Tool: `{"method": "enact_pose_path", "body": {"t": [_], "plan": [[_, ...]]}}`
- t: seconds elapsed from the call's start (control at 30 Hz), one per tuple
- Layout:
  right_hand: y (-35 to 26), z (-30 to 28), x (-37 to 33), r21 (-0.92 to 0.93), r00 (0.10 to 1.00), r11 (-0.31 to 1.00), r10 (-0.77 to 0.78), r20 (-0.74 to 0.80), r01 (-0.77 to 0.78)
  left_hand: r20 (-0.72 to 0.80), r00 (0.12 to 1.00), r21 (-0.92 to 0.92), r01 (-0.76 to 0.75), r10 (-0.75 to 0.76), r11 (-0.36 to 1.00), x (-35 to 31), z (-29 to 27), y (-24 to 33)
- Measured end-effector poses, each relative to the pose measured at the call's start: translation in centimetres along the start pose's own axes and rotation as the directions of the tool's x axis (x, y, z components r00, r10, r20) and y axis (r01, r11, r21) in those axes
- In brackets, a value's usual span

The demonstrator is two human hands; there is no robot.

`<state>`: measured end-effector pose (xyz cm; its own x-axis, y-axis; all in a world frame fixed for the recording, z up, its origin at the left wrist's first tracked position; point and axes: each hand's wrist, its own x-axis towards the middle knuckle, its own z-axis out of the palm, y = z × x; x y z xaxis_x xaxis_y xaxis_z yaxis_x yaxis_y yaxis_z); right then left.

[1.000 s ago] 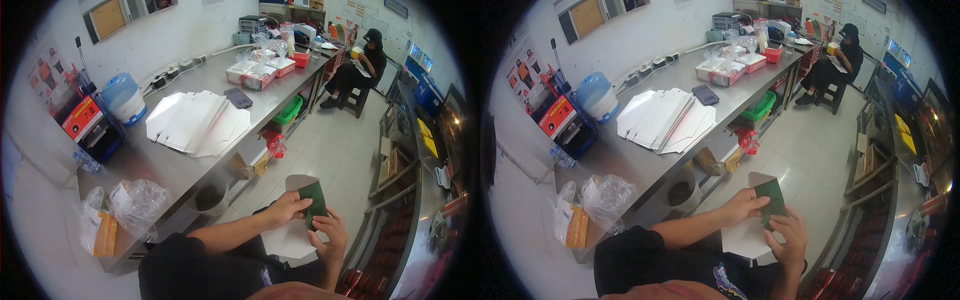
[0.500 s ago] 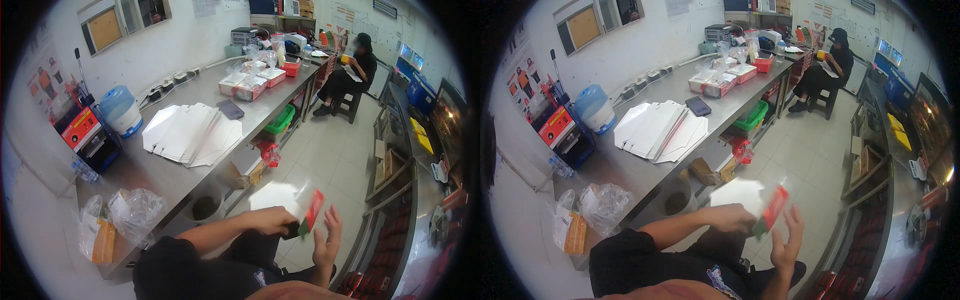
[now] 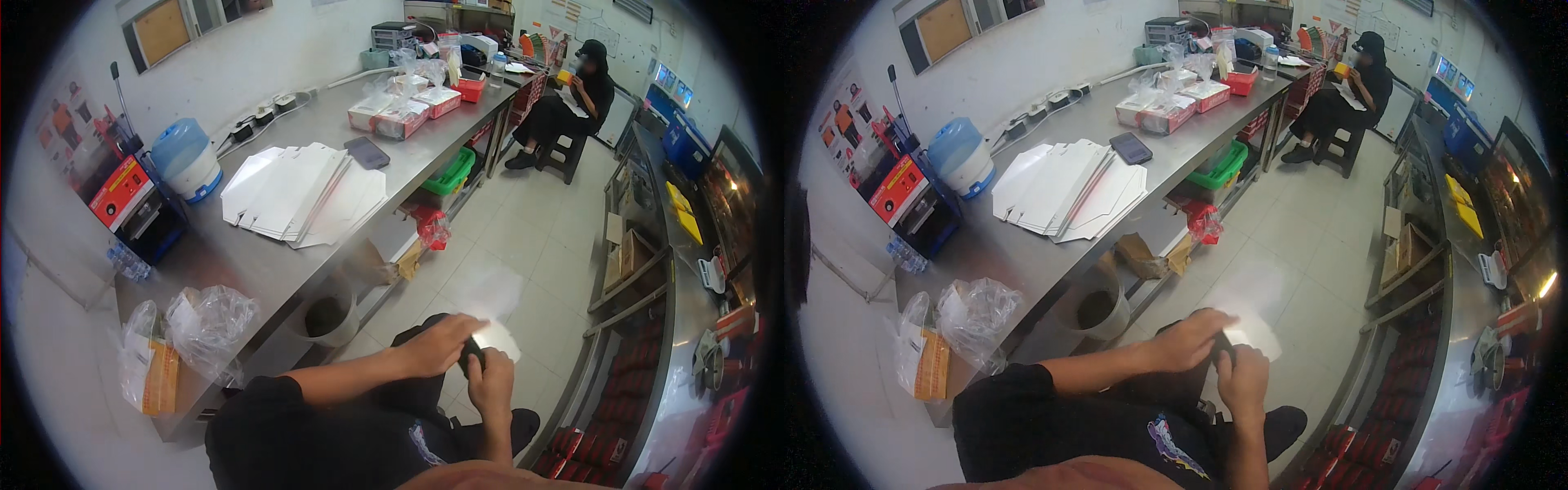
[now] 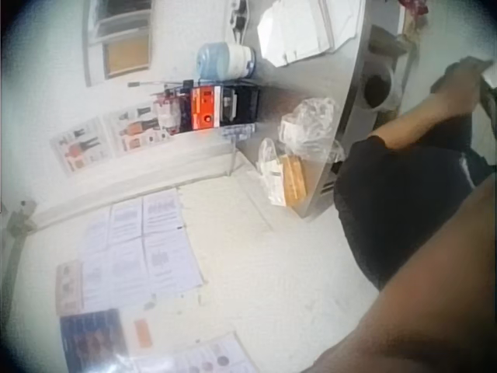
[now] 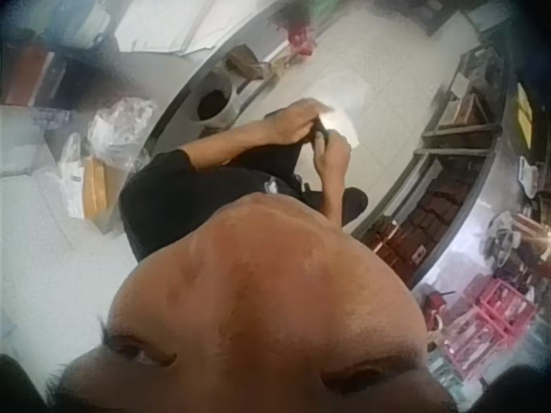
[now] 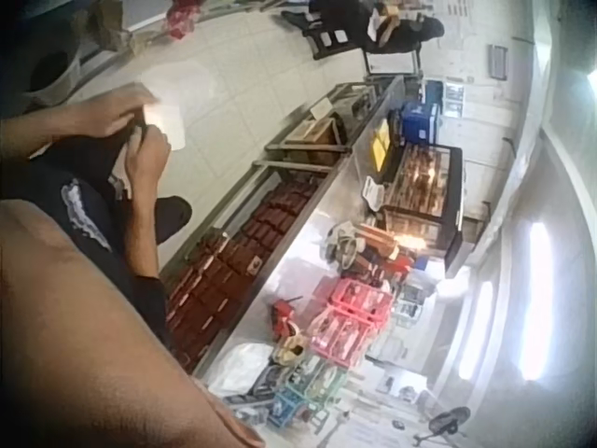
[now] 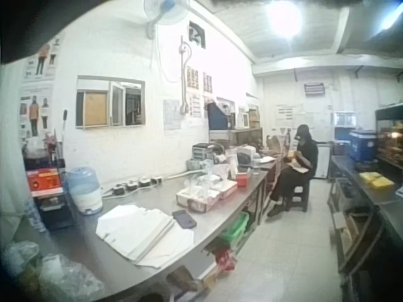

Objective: The person sits on a stool and folds flat cardboard pieces into small rectangular boxes. They insert packaged items into the boxes, close the flaps, and place the finished boxes onto a stack on the floor. The process is repeated for multiple units.

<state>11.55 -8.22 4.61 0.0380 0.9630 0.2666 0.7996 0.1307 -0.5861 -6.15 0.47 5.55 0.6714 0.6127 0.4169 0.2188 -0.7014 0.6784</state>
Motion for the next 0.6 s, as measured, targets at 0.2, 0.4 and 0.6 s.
{"method": "enact_pose_path", "body": {"t": [0.2, 0.4, 0.6], "plan": [[0.0, -1.3, 0.2, 0.181, 0.967, 0.951, -0.233, -0.106, 0.249, 0.350, 0.629, -0.862, 0.506, -0.694, 0.024, -0.1, 1.0, 2.7], [-0.9, -0.4, 0.4, -0.040, 0.976, 0.982, -0.189, -0.112, 0.185, 0.126, 0.760, -0.909, 0.346, -0.638, 0.233, -1.7, 3.8, 0.8], [0.1, 0.3, 0.5, -0.019, 0.968, 0.973, -0.230, -0.097, 0.229, 0.210, 0.743, -0.936, 0.342, -0.636, 0.090, -0.9, 3.0, 1.2]]}}
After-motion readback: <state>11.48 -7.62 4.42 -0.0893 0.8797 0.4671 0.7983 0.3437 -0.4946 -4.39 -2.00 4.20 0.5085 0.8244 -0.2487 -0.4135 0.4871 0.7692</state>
